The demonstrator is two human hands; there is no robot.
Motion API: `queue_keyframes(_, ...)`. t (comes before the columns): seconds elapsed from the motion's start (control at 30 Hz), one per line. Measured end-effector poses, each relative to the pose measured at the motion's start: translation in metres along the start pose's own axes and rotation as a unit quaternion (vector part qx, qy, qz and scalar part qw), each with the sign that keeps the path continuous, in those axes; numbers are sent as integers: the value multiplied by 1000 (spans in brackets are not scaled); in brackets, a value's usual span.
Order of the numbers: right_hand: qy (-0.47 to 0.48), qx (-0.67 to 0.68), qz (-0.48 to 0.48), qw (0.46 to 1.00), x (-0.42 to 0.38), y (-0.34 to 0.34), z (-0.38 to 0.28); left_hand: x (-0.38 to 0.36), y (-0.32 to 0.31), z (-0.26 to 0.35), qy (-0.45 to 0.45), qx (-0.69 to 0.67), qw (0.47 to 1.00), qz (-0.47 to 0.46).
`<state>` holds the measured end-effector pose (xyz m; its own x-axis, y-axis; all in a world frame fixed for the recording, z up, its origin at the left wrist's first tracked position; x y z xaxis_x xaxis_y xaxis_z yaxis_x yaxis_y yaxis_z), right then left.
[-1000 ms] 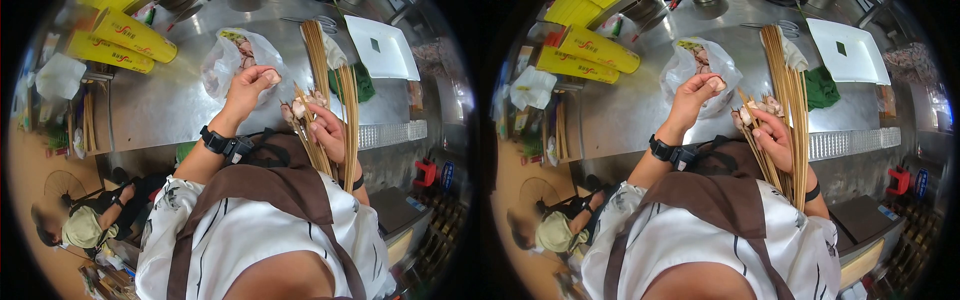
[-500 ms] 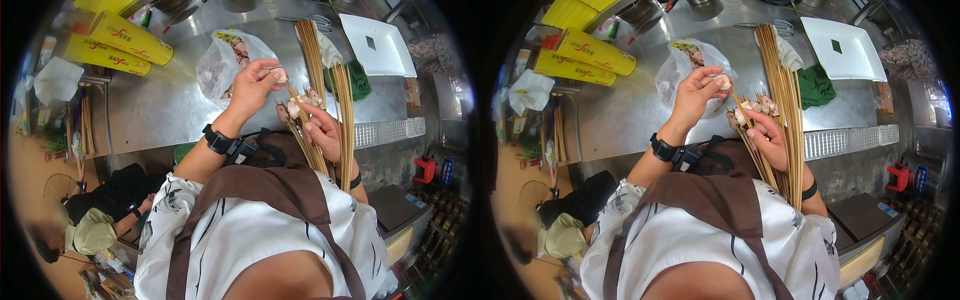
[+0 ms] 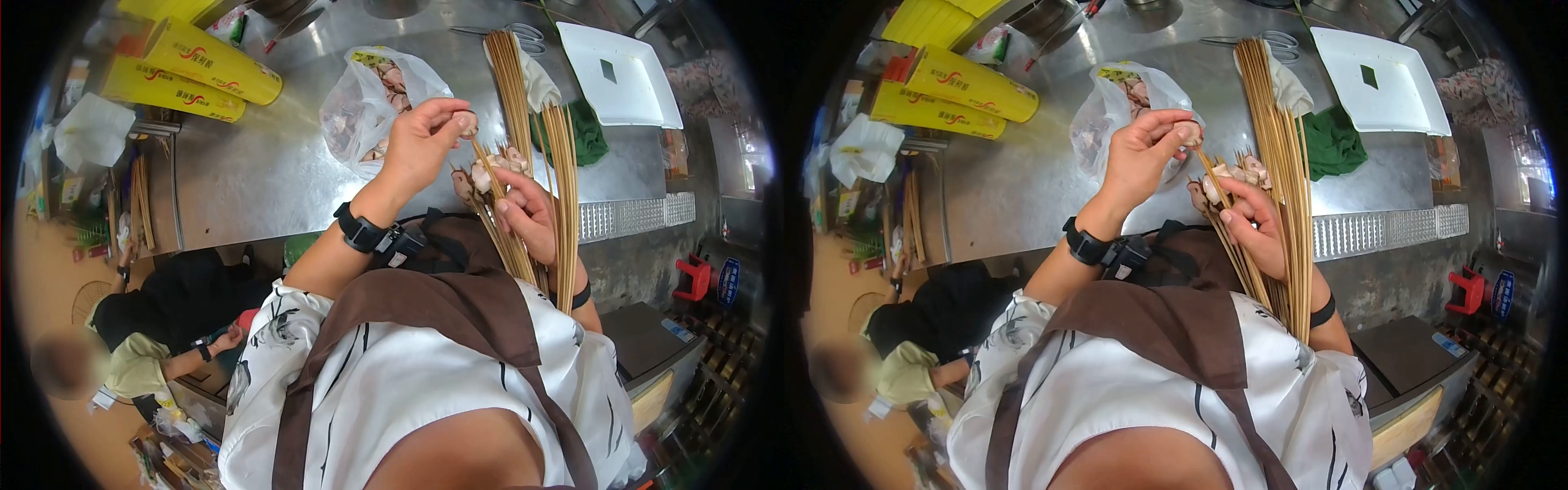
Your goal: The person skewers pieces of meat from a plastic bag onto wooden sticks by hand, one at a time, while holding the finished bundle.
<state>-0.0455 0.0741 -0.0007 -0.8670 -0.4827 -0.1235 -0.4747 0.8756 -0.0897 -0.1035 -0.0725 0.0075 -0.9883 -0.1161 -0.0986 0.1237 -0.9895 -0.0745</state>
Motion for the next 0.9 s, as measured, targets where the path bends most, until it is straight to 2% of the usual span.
queue_keyframes(0.43, -6, 55, 33, 998, 2, 8, 0, -5, -15, 7, -105, 45, 993, -25)
queue_keyframes(0.7, 4, 75, 31, 997, 2, 8, -2, 2, -14, 0, -30, -107, 994, -7)
queue_keyframes(0.83, 5, 72, 27, 997, 2, 10, -3, 6, -15, -6, -23, -95, 995, -12)
queue_keyframes(0.9, 4, 70, 25, 997, 1, 10, -1, 7, -16, -11, 18, -123, 992, -12)
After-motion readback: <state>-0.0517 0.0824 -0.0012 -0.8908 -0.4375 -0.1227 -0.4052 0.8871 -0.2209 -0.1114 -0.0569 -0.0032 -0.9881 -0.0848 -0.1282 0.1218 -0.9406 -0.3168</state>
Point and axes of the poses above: each hand's wrist, its own x-axis towards the middle knuckle, its own y-axis out of the back of the hand, z = x × y, the point moved 9 cm from there along x, towards the middle knuckle, and after that the axes turned 6 degrees about z, right-handed, at the moved point
